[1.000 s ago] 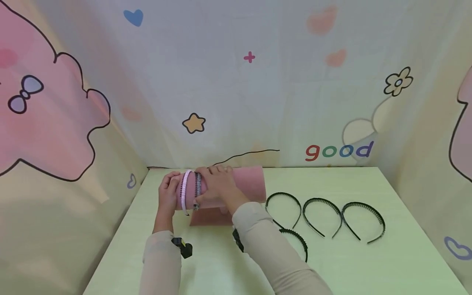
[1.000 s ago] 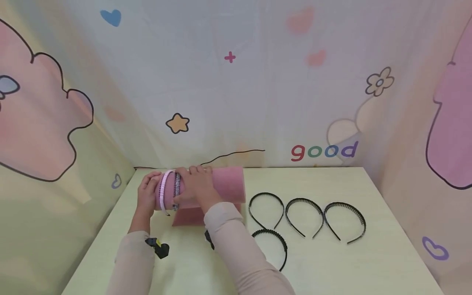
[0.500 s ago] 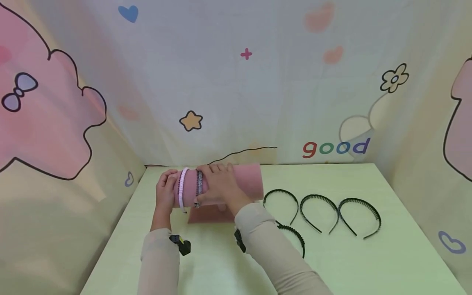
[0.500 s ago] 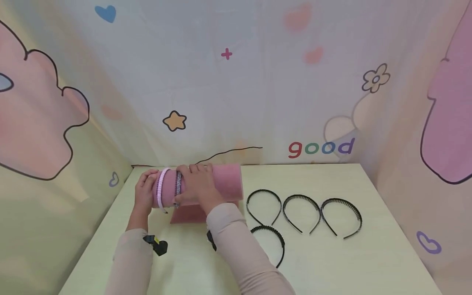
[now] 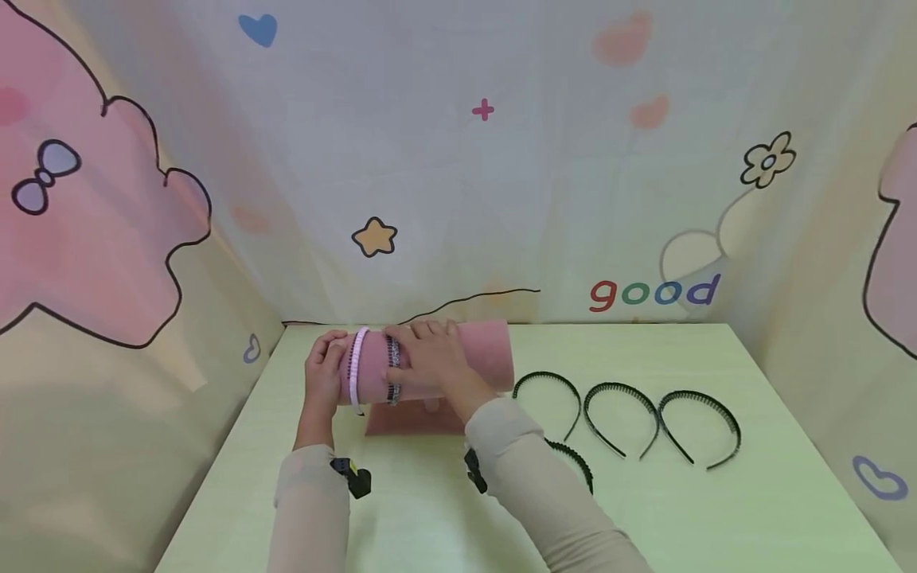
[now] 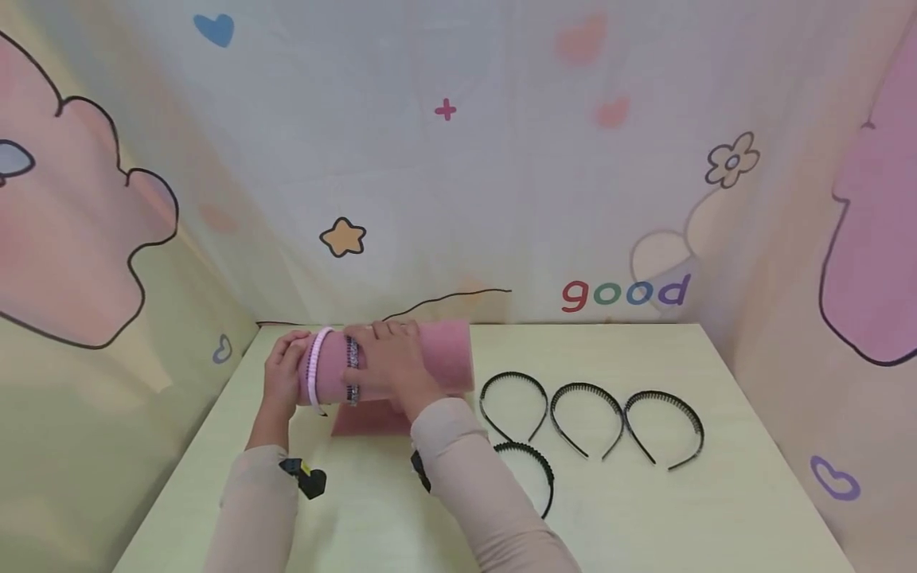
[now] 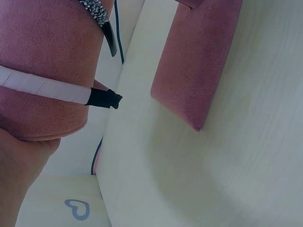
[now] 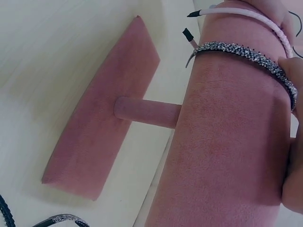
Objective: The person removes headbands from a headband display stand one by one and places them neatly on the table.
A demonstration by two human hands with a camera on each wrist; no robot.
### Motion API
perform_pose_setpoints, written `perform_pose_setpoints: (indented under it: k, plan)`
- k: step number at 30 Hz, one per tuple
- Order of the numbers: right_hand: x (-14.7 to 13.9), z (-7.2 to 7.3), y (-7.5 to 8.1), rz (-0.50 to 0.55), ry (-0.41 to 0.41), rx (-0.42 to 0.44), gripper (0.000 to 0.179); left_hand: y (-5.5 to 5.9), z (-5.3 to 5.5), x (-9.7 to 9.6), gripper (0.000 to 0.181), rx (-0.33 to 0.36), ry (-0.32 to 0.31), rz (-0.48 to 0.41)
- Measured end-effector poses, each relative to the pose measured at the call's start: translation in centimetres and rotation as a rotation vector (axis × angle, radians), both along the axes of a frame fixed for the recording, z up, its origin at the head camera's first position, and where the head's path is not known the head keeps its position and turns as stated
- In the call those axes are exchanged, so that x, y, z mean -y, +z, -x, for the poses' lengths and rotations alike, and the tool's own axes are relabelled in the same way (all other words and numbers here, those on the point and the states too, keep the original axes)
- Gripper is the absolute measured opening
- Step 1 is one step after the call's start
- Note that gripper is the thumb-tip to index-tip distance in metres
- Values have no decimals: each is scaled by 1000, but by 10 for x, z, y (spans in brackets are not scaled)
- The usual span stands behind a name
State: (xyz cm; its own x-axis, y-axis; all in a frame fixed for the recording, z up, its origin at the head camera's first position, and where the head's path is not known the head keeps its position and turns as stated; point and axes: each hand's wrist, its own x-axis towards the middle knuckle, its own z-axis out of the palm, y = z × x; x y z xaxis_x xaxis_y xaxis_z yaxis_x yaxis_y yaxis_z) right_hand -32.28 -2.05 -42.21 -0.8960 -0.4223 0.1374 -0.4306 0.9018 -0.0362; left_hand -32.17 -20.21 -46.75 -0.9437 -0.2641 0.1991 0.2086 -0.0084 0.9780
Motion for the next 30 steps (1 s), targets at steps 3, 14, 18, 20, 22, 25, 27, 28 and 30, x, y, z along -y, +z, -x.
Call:
perform_pose_setpoints:
  k: [3, 14, 18, 20, 22, 25, 27, 28, 30]
  plan:
    - [-4, 0, -1, -2, 2, 3, 72, -4, 5, 2, 23, 15, 0, -3]
    - [-18, -3, -1, 32, 20, 1, 75, -11, 11, 5, 23, 38, 7, 4]
    - [-23, -3, -1, 23, 18, -1, 77, -12, 10, 6, 22, 35, 14, 10]
    - [-26, -3, -2, 23, 10, -6, 77, -12, 10, 6, 22, 30, 15, 9]
    - [-29, -3, -2, 31, 9, -10, 77, -12, 10, 6, 22, 25, 14, 8]
    - [-36, -3, -2, 40, 7, -13, 77, -13, 10, 6, 23, 23, 14, 6]
    - [-41, -4, -2, 41, 3, -9, 77, -12, 10, 5, 22, 23, 13, 6]
    - [-43, -4, -2, 39, -2, -11, 77, -13, 10, 5, 22, 24, 12, 6]
    - [-47, -4, -2, 35, -14, -13, 78, -13, 11, 5, 22, 22, 11, 9]
